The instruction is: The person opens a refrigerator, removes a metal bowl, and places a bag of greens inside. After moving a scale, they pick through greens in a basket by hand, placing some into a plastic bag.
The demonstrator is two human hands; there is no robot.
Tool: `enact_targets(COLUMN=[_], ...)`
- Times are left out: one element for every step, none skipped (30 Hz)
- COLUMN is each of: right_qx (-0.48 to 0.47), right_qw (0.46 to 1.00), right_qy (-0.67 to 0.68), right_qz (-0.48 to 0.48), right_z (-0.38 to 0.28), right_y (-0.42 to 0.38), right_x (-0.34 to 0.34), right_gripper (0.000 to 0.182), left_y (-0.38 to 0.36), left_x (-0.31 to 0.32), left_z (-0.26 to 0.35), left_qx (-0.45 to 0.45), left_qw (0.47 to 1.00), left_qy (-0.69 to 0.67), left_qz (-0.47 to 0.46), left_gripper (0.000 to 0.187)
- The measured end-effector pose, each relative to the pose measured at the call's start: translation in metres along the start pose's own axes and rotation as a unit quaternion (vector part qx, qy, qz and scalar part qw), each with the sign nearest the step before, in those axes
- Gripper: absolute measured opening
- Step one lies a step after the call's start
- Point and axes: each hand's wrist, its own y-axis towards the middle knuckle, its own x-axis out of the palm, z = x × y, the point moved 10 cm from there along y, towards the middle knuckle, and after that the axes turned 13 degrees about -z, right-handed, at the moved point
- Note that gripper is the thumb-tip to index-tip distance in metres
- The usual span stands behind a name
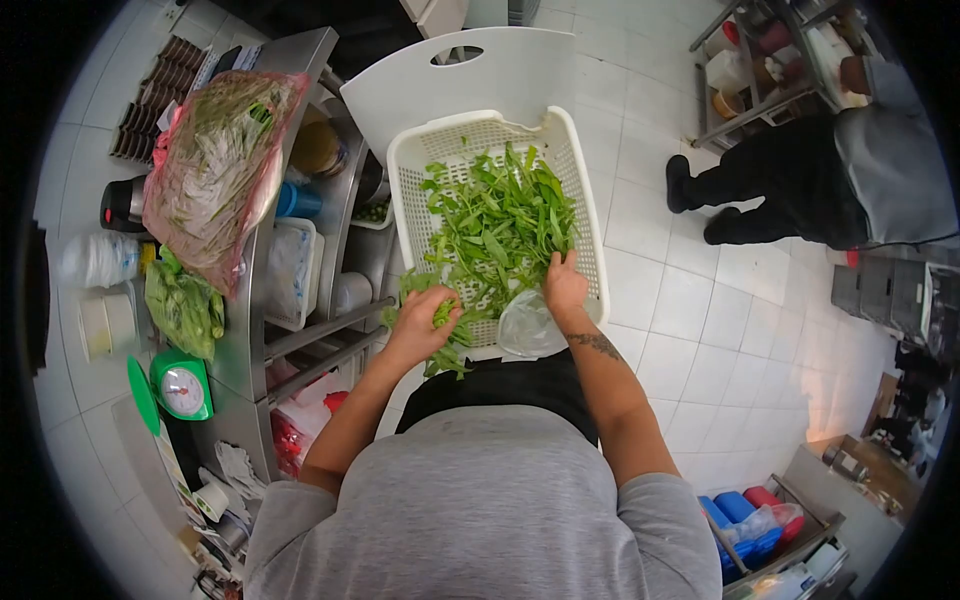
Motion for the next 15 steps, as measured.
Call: enact_targets(right_qx=[-0.003, -0.005, -0.007, -0.013, -0.019, -0.025, -0.042, -0.059, -0.076, -0.084, -0.092, -0.1, -0.112, -0.125, -0.138], right_qw=[1.0, 1.0, 1.0, 1.0, 0.999, 0.998, 0.996, 0.992, 0.987, 0.983, 0.979, 0.974, 0.974, 0.973, 0.973], right_qy=[-0.001, -0.003, -0.003, 0.014, 0.031, 0.047, 0.078, 0.108, 0.138, 0.159, 0.18, 0.201, 0.195, 0.188, 0.181], right_qz=[0.003, 0.006, 0.009, -0.001, -0.012, -0.023, -0.019, -0.016, -0.014, -0.02, -0.025, -0.029, -0.036, -0.043, -0.05], right_z=[0.001, 0.001, 0.001, 0.002, -0.001, -0.003, -0.006, -0.007, -0.009, -0.012, -0.015, -0.018, -0.023, -0.029, -0.035], right_y=[0.001, 0.003, 0.004, 0.004, 0.001, -0.002, -0.005, -0.01, -0.015, -0.019, -0.023, -0.027, -0.031, -0.034, -0.038], right_x=[0.002, 0.002, 0.002, 0.004, -0.005, -0.014, -0.025, -0.035, -0.046, -0.055, -0.066, -0.075, -0.082, -0.088, -0.095], right_gripper=[0.016, 0.015, 0.014, 0.016, 0.017, 0.018, 0.017, 0.016, 0.015, 0.014, 0.012, 0.011, 0.011, 0.01, 0.01], left_y=[0.001, 0.002, 0.002, 0.002, 0.002, 0.001, 0.001, 0.0, 0.0, 0.002, 0.004, 0.007, 0.012, 0.017, 0.023], left_x=[0.001, 0.002, 0.003, 0.003, 0.003, 0.001, 0.0, -0.002, 0.0, 0.002, 0.003, 0.002, 0.002, 0.002, 0.001], left_z=[0.003, 0.006, 0.007, 0.007, 0.007, 0.006, 0.005, 0.004, 0.0, -0.003, -0.006, -0.002, 0.004, 0.012, 0.025], left_qx=[0.004, 0.007, 0.005, 0.003, 0.001, 0.007, 0.012, 0.017, 0.002, -0.012, -0.026, -0.015, -0.004, 0.007, 0.032], left_qw=[1.0, 1.0, 1.0, 1.0, 1.0, 1.0, 1.0, 1.0, 1.0, 1.0, 0.999, 0.999, 1.0, 1.0, 0.999], left_qy=[0.003, 0.007, 0.005, 0.004, 0.002, 0.004, 0.007, 0.008, 0.014, 0.021, 0.028, 0.028, 0.028, 0.029, 0.031], left_qz=[-0.005, -0.011, -0.012, -0.013, -0.015, -0.003, 0.009, 0.021, 0.009, -0.004, -0.017, -0.014, -0.012, -0.008, -0.002], left_gripper=[0.015, 0.015, 0.015, 0.015, 0.014, 0.014, 0.014, 0.014, 0.015, 0.016, 0.017, 0.021, 0.024, 0.028, 0.033])
